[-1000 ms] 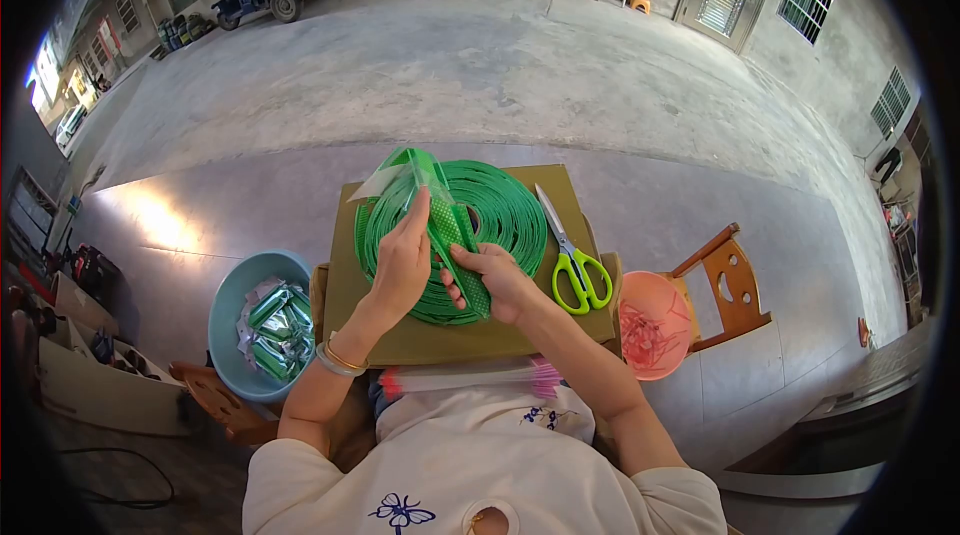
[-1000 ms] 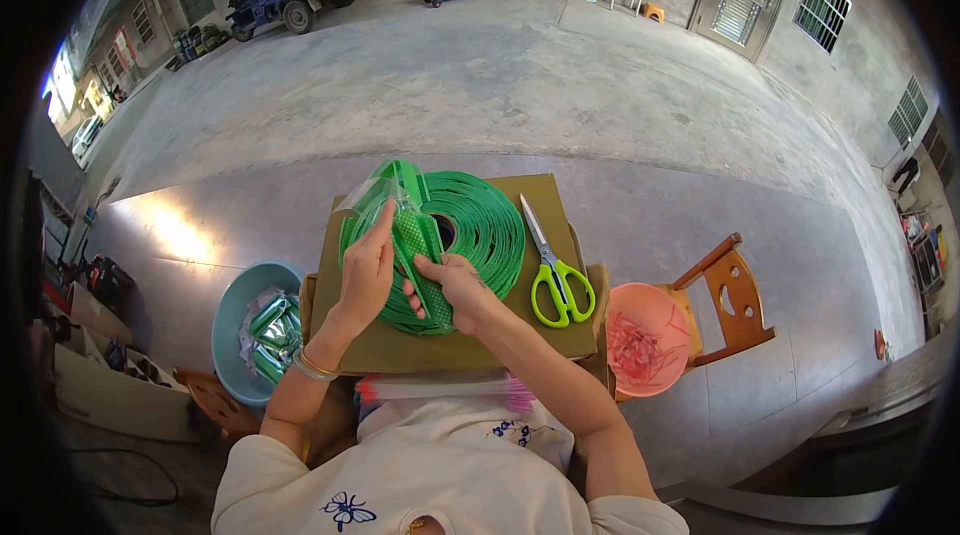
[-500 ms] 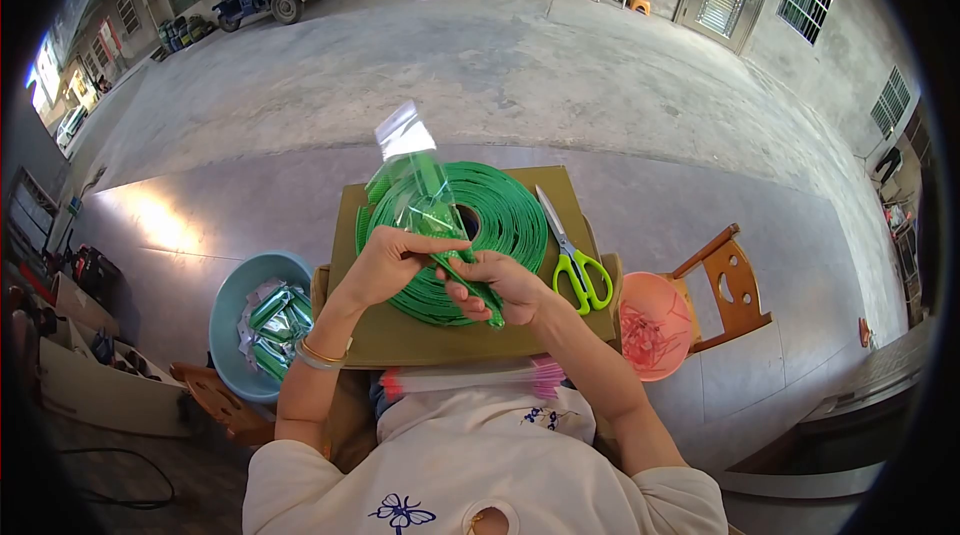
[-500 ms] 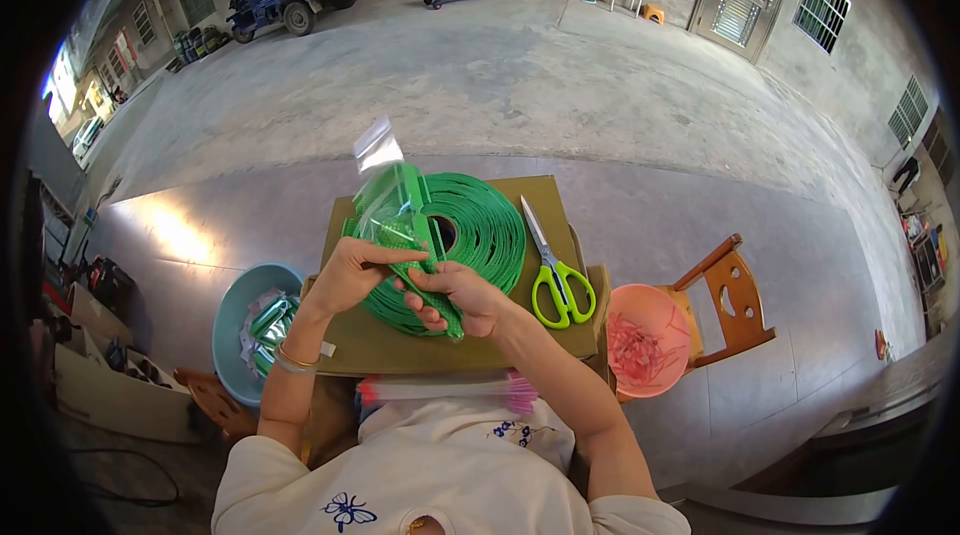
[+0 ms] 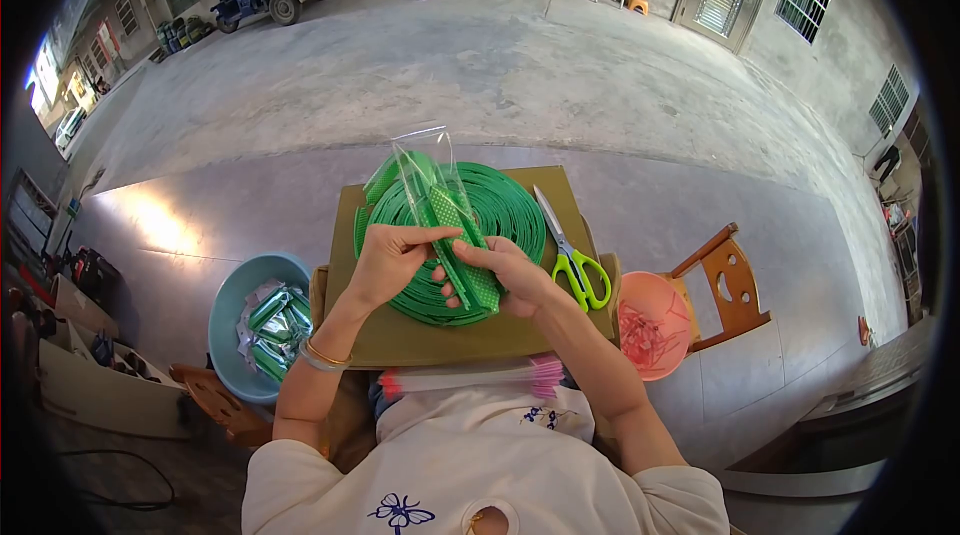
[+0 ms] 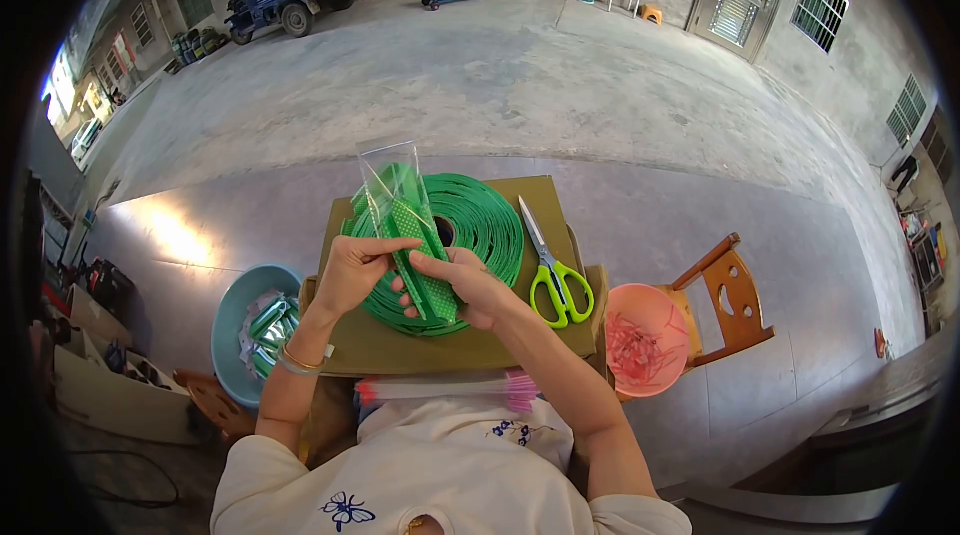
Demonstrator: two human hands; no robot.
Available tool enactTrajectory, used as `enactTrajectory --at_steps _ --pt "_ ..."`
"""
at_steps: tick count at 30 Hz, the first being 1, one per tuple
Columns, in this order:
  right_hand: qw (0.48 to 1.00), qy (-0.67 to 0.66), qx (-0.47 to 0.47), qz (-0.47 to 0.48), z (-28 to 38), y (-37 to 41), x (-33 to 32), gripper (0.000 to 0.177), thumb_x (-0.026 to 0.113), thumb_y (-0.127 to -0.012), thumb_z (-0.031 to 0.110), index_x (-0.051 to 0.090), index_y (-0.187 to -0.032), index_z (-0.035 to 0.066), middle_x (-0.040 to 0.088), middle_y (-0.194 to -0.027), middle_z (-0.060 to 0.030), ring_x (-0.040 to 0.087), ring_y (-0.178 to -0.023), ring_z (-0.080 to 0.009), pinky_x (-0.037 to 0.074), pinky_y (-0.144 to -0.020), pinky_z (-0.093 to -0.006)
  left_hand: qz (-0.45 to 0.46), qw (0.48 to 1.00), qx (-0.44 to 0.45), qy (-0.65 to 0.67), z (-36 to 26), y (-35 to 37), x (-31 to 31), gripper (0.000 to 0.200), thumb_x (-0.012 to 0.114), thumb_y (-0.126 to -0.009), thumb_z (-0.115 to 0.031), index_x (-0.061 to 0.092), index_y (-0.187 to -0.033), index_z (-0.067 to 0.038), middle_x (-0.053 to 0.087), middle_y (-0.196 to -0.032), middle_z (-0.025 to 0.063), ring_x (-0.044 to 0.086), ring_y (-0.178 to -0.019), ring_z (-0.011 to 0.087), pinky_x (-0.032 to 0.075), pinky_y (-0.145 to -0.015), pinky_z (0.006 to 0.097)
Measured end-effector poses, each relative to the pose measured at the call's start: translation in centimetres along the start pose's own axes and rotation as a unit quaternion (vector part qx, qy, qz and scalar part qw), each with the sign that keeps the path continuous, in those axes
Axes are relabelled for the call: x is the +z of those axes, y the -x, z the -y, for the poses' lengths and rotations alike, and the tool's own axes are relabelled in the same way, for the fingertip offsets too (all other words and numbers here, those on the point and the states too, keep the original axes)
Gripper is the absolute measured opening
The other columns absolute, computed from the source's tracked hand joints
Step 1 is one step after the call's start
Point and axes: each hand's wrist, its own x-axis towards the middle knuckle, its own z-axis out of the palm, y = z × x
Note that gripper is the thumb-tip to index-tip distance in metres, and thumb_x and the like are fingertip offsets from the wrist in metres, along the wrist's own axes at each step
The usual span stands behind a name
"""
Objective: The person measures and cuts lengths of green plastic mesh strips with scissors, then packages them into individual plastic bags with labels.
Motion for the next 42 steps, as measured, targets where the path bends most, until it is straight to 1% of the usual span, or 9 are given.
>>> enactTrajectory --at_steps 3,6,12,19,24,27,30,39,42 --pt "0.996 0.023 0.071 0.045 -0.2 0.6 -0.7 0.026 0.049 -0.092 0.022 0.054 -0.103 -0.002 0.063 -0.087 -0.0120 0.063 -0.070 -0.0178 0.056 -0.065 -0.0302 -0.069 0.996 0.005 0.052 0.4 -0.3 0.5 0.036 0.046 -0.078 0.012 0.067 -0.102 -0.005 0.067 -0.075 0.0055 0.059 -0.067 0.0059 0.047 -0.062 0.0192" --pt "0.989 0.002 0.089 0.114 -0.6 0.0 -2.3 0.027 0.049 -0.092 0.021 0.052 -0.105 -0.003 0.064 -0.087 -0.0135 0.064 -0.070 -0.0190 0.056 -0.064 -0.0306 0.067 0.997 -0.026 0.039 0.2 0.3 0.3 0.038 0.044 -0.078 0.013 0.066 -0.103 -0.005 0.067 -0.076 0.0055 0.060 -0.068 0.0060 0.047 -0.062 0.0195" --pt "0.994 -0.023 0.083 0.065 0.1 0.2 -1.8 0.030 0.046 -0.093 0.021 0.052 -0.102 -0.007 0.064 -0.085 -0.0162 0.065 -0.073 -0.0219 0.057 -0.065 -0.0318 -0.013 0.994 -0.004 0.104 1.5 0.3 1.1 0.042 0.043 -0.078 0.013 0.065 -0.107 -0.007 0.067 -0.077 0.0071 0.061 -0.072 0.0066 0.049 -0.062 0.0208" --pt "0.993 0.103 -0.014 -0.048 -2.3 -0.5 -3.3 0.029 0.045 -0.093 0.017 0.050 -0.106 -0.008 0.063 -0.085 -0.0187 0.065 -0.075 -0.0240 0.056 -0.066 -0.0308 0.032 0.996 -0.062 0.055 2.7 1.6 2.6 0.038 0.045 -0.078 0.013 0.062 -0.109 -0.001 0.066 -0.088 0.0093 0.062 -0.079 0.0119 0.053 -0.073 0.0246" --pt "0.905 0.301 -0.264 -0.141 -4.6 0.0 -2.4 0.029 0.054 -0.088 0.013 0.052 -0.113 -0.002 0.063 -0.087 -0.0167 0.064 -0.078 -0.0243 0.053 -0.065 -0.0300 -0.006 0.966 -0.123 0.226 5.3 2.1 3.5 0.037 0.044 -0.079 0.014 0.060 -0.110 0.001 0.064 -0.098 0.0096 0.061 -0.083 0.0130 0.053 -0.079 0.0262" --pt "0.719 0.587 -0.322 -0.188 -4.7 0.2 -2.2 0.030 0.058 -0.084 0.011 0.056 -0.111 0.001 0.064 -0.088 -0.0149 0.061 -0.092 -0.0302 0.050 -0.078 -0.0372 -0.004 0.959 -0.119 0.256 5.9 2.2 3.6 0.040 0.043 -0.079 0.016 0.057 -0.114 0.002 0.062 -0.104 0.0109 0.060 -0.092 0.0164 0.053 -0.083 0.0299" --pt "0.546 0.689 -0.445 -0.172 -5.1 -0.5 -3.0 0.027 0.060 -0.080 0.009 0.059 -0.106 0.002 0.064 -0.089 -0.0136 0.052 -0.107 -0.0345 0.041 -0.092 -0.0454 0.002 0.956 -0.106 0.275 5.4 2.4 3.8 0.042 0.046 -0.081 0.014 0.053 -0.120 0.000 0.061 -0.104 0.0114 0.060 -0.093 0.0162 0.053 -0.083 0.0308" --pt "0.535 0.744 -0.391 -0.086 -4.6 -3.3 -4.2 0.034 0.054 -0.084 0.022 0.056 -0.106 -0.003 0.064 -0.090 -0.0141 0.035 -0.126 -0.0355 0.020 -0.104 -0.0547 0.031 0.935 -0.142 0.324 4.1 2.9 4.2 0.066 0.043 -0.079 0.017 0.031 -0.138 -0.011 0.061 -0.092 0.0062 0.058 -0.082 0.0091 0.053 -0.081 0.0282" --pt "0.540 0.753 -0.368 -0.075 -4.6 -4.9 -3.9 0.035 0.051 -0.087 0.025 0.055 -0.110 -0.001 0.064 -0.089 -0.0139 0.033 -0.127 -0.0374 0.017 -0.105 -0.0546 0.023 0.964 -0.130 0.231 5.0 3.1 4.7 0.072 0.040 -0.076 0.019 0.029 -0.139 -0.012 0.061 -0.088 0.0046 0.057 -0.080 0.0078 0.053 -0.079 0.0279"
